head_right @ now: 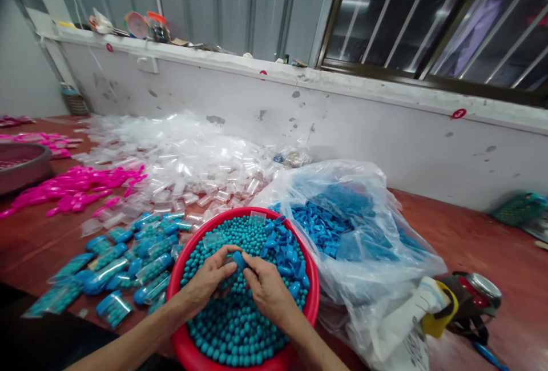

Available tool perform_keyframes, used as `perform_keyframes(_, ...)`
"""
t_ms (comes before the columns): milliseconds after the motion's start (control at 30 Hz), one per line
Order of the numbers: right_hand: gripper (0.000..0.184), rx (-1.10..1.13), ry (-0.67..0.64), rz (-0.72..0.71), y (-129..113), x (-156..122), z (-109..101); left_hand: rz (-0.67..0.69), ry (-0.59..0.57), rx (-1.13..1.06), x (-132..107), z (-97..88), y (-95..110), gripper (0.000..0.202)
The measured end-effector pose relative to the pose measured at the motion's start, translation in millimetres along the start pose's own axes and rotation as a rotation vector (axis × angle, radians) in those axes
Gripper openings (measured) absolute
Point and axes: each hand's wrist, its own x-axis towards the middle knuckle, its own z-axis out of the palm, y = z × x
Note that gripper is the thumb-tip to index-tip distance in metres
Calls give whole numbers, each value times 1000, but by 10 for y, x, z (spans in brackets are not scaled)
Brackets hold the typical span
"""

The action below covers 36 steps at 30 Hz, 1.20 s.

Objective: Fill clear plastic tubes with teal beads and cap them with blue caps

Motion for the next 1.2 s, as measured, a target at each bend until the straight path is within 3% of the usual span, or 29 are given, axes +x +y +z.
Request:
perform_keyframes(100, 33, 202, -37, 112, 50, 41, -125, -14, -51, -3, 5, -42, -6, 40)
perform_keyframes(233, 39, 346, 73, 202, 107, 131, -221, 0, -138, 61, -11, -32, -21, 41)
perform_keyframes(400, 24, -29, 73, 5, -18, 77, -133, 9, -71, 94, -29, 74, -7, 44)
perform_keyframes(467, 36, -154, 16, -19, -62, 3, -53, 0, -37, 75, -34, 106, 15, 48)
perform_keyframes(567, 80, -230, -68, 69, -53, -87, 88, 55, -31, 4, -56, 128, 57, 46)
perform_keyframes(633, 100, -292, -65, 134, -34, -113, 176, 86, -44, -43, -80, 142, 81, 40)
perform_keyframes(767, 90, -463, 35, 81, -81, -125, 269, 87, -45, -41, -115, 201, 97, 31)
perform_keyframes(967, 79, -613, 74, -11, -129, -156, 261, 133, 98, 94, -90, 316, 16, 15)
perform_keyframes(1100, 85, -569, 14, -3, -123, -182, 249, 225, 123, 282, -116, 303, 11, 16)
perform_keyframes(1200, 90, -543, -107, -38, -172, -152, 199, 264, 102, 442, -197, 124, 111, 25)
